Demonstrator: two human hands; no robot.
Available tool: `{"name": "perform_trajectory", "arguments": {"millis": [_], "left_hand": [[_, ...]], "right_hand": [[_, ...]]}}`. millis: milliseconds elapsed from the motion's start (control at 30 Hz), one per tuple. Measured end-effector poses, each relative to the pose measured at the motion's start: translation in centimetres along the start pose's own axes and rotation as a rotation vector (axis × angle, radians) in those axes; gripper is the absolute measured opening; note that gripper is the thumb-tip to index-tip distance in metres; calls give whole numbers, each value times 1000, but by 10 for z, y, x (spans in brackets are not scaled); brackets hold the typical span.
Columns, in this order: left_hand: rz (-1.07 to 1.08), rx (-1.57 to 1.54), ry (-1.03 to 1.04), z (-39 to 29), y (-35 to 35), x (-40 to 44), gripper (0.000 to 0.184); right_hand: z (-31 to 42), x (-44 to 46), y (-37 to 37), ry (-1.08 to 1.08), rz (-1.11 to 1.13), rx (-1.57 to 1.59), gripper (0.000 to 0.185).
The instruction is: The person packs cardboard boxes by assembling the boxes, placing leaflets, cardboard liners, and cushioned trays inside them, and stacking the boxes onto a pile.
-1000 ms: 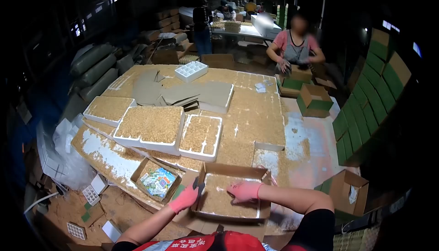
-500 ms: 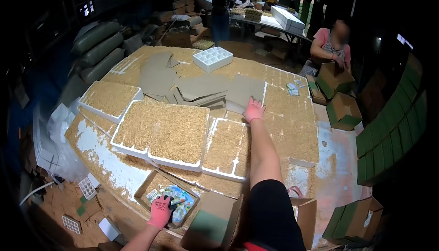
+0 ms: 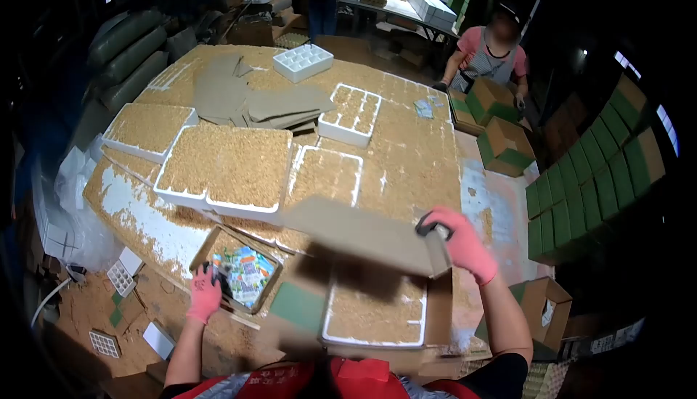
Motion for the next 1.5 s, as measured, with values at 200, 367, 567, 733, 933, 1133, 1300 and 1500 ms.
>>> {"name": "perform_trajectory", "arguments": {"millis": [200,367,567,733,933,1133,1300,1500], "left_hand": [[-133,-554,299,-177,-52,-50,42],[222,41,987,-333,11,-98,39],[388,405,958,-320,34,-90,60],[236,-736,409,-258,-47,-68,77],[600,-755,170,-224,98,-91,83],[916,-1722,-318,-198,116,-87,45],[1335,-1757,-340,-332,91,-130,59],[1710,-1635,4,-460,191,-158,54]], "right_hand": [[-41,-95,59,-539,401,-738,15],[-57,-117,96,-679,445,-1055,11],[-27,-147,-2,-265,142,-461,25],[-94,-219,18,501,160,585,43],[-86,-221,184,796,285,455,93],[-22,-203,128,597,-231,557,96],[-42,-247,-10,593,-270,413,76],[-194,-494,-142,1255,-790,-1559,64]]}}
Point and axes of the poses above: each hand's wrist, its own x-axis towards the middle knuckle, its own y-axis out of the palm, z = x × y, the point moved 2 cm from there along x, towards the middle knuckle, and after that the axes turned 13 degrees about -x, right-handed, at the moved point
